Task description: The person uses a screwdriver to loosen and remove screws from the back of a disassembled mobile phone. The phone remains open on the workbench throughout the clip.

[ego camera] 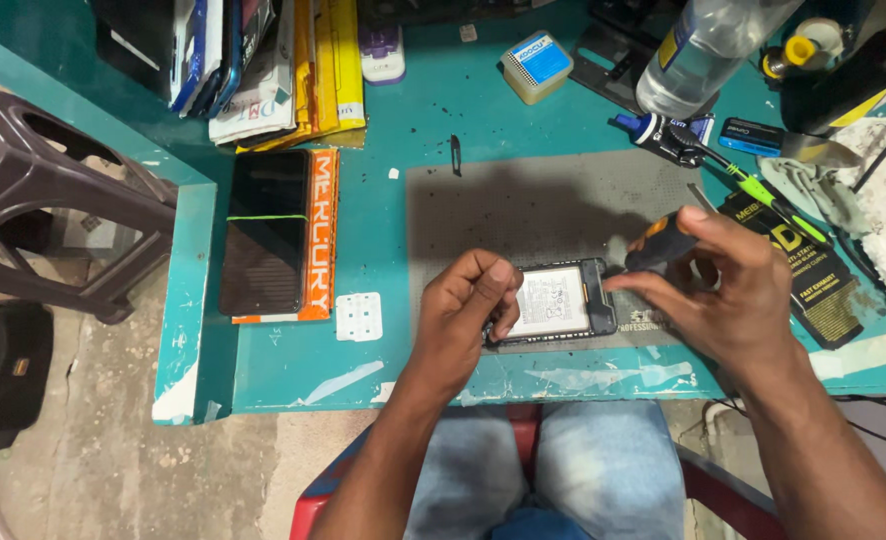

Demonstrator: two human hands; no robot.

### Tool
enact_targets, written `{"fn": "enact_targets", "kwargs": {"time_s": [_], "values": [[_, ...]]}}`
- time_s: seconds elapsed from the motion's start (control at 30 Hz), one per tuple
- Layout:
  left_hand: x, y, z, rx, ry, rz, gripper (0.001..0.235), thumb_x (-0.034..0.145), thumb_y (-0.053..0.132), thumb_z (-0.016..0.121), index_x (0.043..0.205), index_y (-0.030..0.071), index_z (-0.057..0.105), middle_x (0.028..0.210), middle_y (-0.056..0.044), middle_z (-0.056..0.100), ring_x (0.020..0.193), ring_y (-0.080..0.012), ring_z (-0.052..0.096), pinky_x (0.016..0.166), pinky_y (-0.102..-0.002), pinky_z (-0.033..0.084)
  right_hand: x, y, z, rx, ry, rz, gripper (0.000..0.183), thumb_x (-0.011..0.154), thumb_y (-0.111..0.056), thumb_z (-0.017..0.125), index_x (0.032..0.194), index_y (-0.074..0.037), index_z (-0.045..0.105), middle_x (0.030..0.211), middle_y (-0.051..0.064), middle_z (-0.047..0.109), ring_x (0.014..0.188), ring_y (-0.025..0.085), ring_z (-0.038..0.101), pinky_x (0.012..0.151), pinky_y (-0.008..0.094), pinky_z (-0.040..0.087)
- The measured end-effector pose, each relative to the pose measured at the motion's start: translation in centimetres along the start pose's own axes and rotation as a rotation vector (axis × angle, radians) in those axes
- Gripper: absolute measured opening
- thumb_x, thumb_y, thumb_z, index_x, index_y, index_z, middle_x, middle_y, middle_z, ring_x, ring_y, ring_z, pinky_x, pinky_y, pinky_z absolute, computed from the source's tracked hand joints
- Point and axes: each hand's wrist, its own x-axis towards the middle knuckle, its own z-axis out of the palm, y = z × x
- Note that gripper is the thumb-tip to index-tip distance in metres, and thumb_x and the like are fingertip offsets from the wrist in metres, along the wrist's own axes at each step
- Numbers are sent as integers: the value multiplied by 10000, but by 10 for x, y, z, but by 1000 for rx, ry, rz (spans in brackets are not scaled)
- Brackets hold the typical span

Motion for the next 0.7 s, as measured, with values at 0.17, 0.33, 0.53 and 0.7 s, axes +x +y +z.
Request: {"fn": "enact_targets", "kwargs": {"time_s": [0.17,0.33,0.53,0.7], "values": [[0,0,0,-27,0,-4,286,1082,290,567,956,34,592,829,-21,551,658,-88,508,589,-249,398,2,7,-9,268,-164,45,743,892,-43,779,1460,-237,340,1154,169,751,948,217,778,725,304,662],[0,-2,-2,-47,-15,2,287,1088,297,564,964,39,588,844,-21,556,657,-87,503,589,-243,392,-2,12,-8,149,-111,-9,773,883,-22,795,1465,-236,333,1113,149,735,1025,252,776,713,285,666],[0,-2,-2,-48,-14,-9,291,1081,302,567,964,37,591,848,-16,559,645,-78,498,572,-242,382,-2,6,-4,12,-63,-47,862,774,-124,882,1420,-208,318,1036,151,709,958,243,761,750,327,667],[0,-1,-2,-14,-5,-14,306,1079,320,570,965,38,598,793,-10,539,621,-70,490,560,-232,366,1,-2,-11,101,-112,41,804,828,-65,840,1419,-223,318,1126,170,709,1032,263,758,754,333,628]]}}
